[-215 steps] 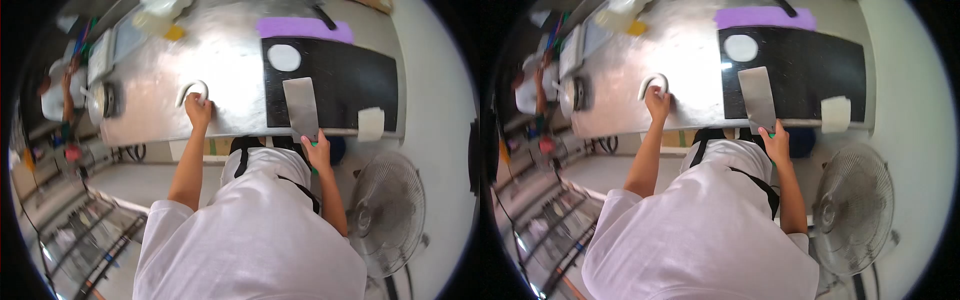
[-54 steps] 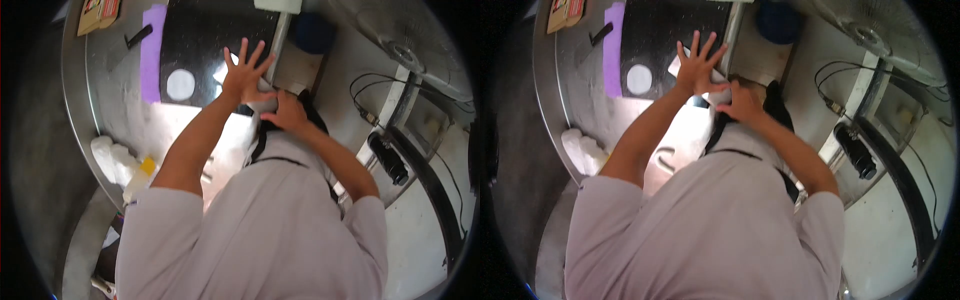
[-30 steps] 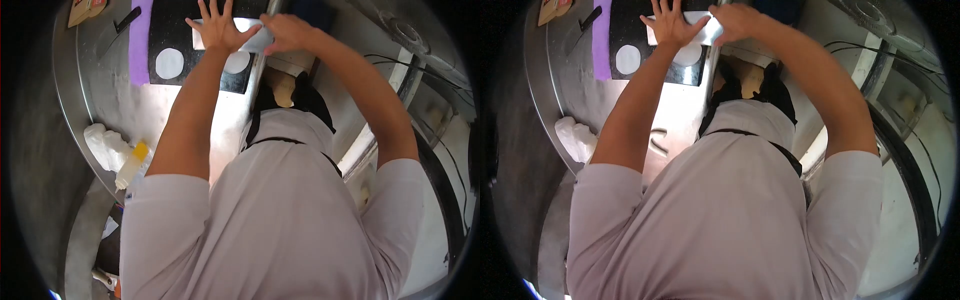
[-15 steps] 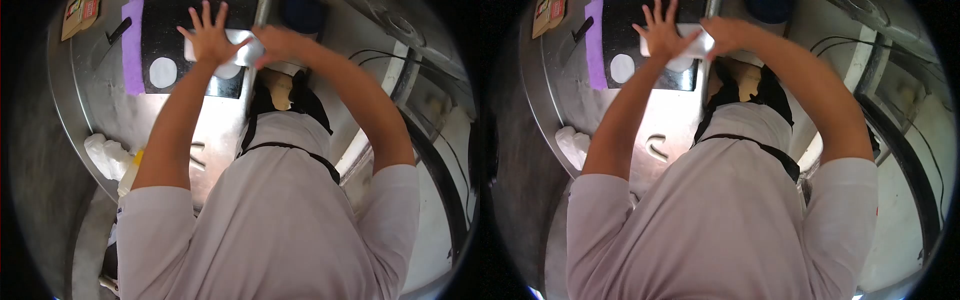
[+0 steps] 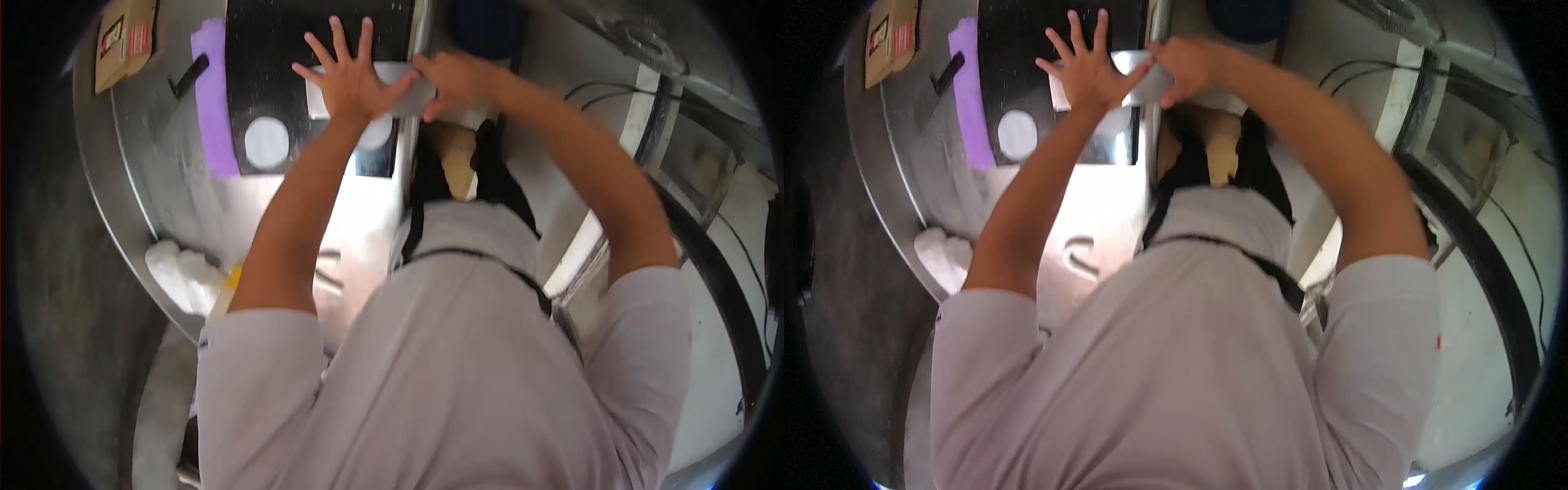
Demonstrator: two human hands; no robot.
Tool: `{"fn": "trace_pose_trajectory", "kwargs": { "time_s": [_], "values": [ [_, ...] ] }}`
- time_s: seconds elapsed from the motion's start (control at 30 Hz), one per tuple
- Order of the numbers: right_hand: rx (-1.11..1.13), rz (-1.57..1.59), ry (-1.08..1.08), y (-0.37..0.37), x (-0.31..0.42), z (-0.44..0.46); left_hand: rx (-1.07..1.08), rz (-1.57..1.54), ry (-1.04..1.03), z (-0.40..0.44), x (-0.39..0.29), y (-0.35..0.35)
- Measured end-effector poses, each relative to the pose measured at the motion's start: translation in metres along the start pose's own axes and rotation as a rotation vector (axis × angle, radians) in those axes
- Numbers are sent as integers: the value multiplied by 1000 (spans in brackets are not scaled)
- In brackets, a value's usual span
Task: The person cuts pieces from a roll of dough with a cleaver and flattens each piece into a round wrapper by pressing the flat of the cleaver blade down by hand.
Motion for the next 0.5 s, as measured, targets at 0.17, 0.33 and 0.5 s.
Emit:
{"fn": "trace_pose_trajectory", "kwargs": {
  "time_s": [0.17,0.33,0.5],
  "values": [
    [-204,-100,27,20,-33,29,-76,47,-94,40,14,9],
    [-147,83,19,-23,-3,11,-61,14,-297,18,18,6],
    [-115,129,-59,-43,3,9,-39,30,-434,7,15,10]
  ]
}}
Point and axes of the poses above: each hand's wrist, its own z-axis towards the middle knuckle, its own y-axis out of the back of the hand, x = y × z, the point moved 5 cm from there along z, towards the middle knuckle, and after that the axes turned 10 degrees about x, right-handed, at the moved point
